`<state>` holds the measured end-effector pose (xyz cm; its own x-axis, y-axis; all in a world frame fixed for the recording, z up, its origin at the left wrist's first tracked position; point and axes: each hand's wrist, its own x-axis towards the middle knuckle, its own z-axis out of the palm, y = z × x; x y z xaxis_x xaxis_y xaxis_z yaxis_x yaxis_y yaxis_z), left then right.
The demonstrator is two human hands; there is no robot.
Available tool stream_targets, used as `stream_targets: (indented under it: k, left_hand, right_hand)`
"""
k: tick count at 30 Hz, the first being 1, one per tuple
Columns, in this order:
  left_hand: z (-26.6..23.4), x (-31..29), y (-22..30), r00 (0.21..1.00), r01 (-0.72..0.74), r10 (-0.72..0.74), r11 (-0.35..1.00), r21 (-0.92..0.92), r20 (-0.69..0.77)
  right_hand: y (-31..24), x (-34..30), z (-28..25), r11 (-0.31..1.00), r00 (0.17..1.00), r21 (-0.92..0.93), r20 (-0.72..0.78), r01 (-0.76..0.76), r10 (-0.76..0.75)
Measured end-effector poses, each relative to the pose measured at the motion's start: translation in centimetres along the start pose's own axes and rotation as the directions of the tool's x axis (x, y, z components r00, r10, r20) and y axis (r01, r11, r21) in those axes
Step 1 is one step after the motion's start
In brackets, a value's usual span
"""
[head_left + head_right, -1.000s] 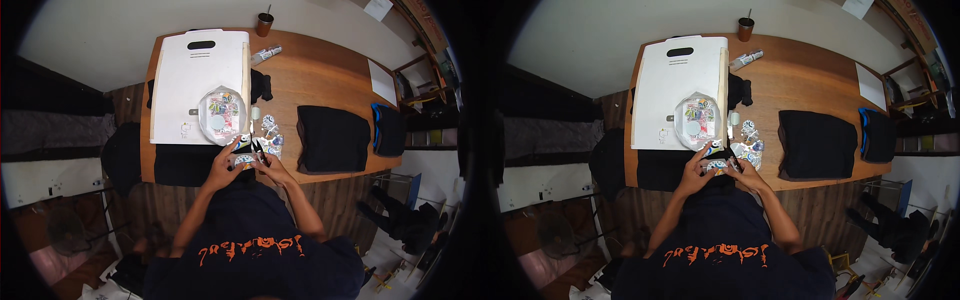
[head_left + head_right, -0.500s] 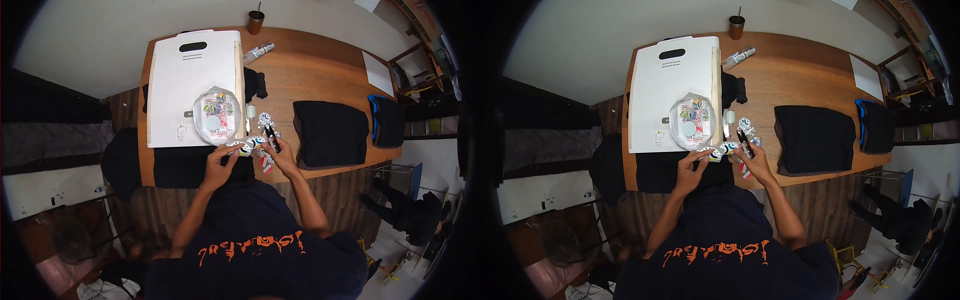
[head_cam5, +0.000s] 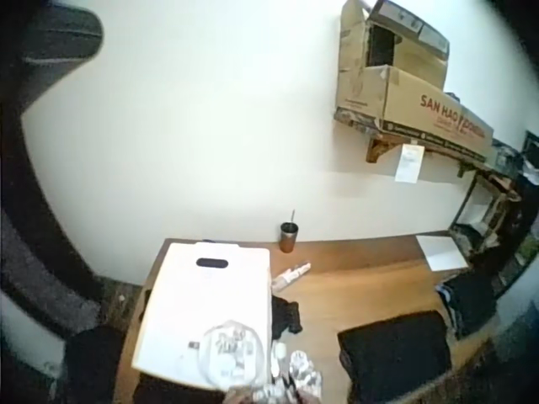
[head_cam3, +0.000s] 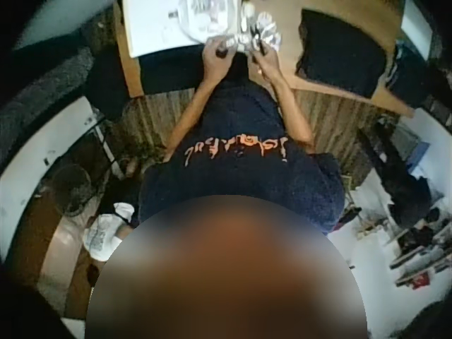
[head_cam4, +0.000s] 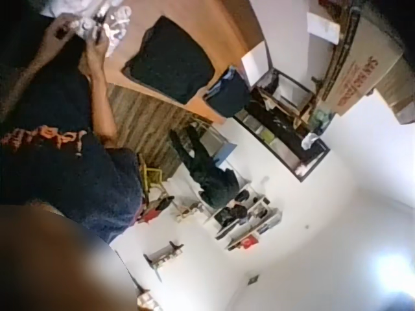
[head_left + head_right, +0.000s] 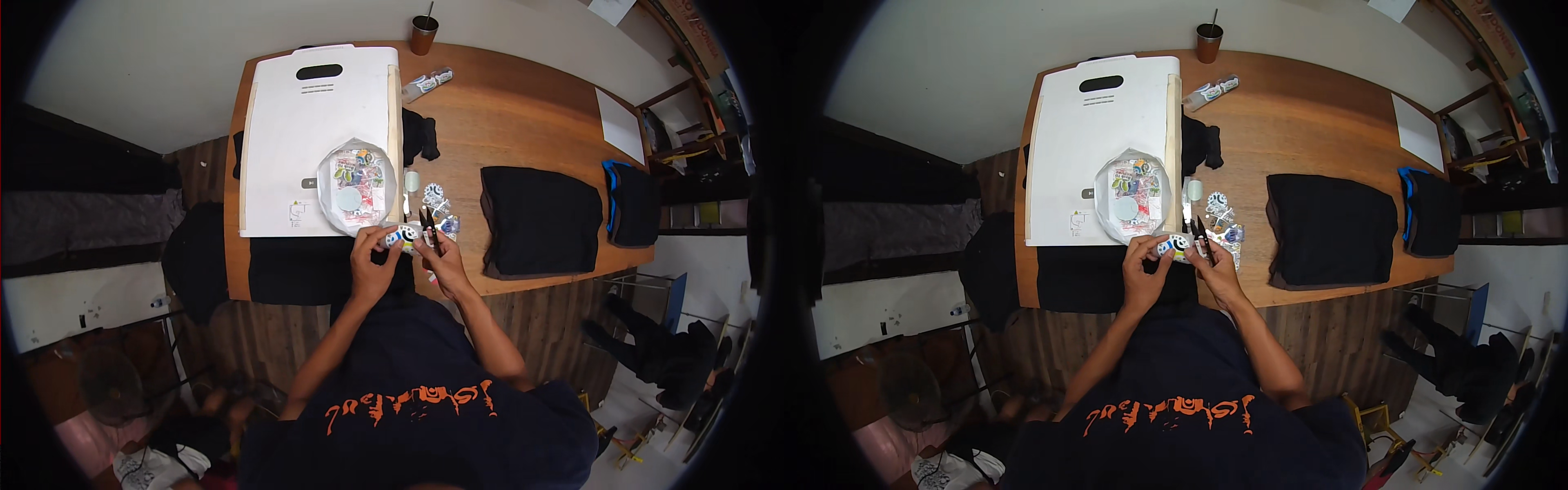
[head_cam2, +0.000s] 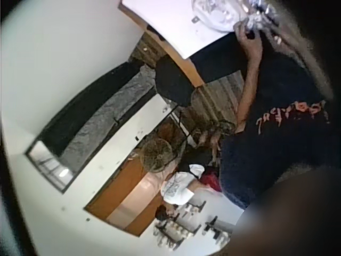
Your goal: Sorting and organizing decorative stickers into a small plastic container.
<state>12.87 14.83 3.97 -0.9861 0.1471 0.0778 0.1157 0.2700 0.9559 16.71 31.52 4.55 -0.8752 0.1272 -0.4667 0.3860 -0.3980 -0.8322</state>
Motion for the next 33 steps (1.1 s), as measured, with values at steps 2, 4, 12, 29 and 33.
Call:
stream_targets:
  k: [2,4,12,29,33]
  left_hand:
    - [0.1,0.1,0.4,0.998,-0.062,0.062,0.998,0.015,-0.006]
    - [0.1,0.0,0.9,0.995,-0.079,0.083,0.993,0.086,-0.047]
    - [-2.5,-1.3,0.8,0.959,0.008,-0.007,1.0,-0.002,0.285]
    - [-5.1,-3.1,1.0,0.919,0.102,-0.099,0.995,0.011,0.383]
    - [-5.8,-3.3,0.6,0.922,0.114,-0.116,0.993,0.026,0.369]
  right_hand:
    - [0.3,0.3,-0.8,0.997,0.997,-0.07,-0.075,-0.014,0.009]
    - [0.7,1.3,-2.2,0.993,0.99,-0.105,-0.126,0.054,-0.067]
    - [3.1,10.5,-7.2,0.886,0.888,-0.415,-0.3,0.207,-0.348]
    - [6.1,13.6,-4.8,0.293,0.817,-0.914,0.067,0.28,-0.573]
    - [7.8,13.4,-5.6,0.316,0.862,-0.925,0.025,0.213,-0.506]
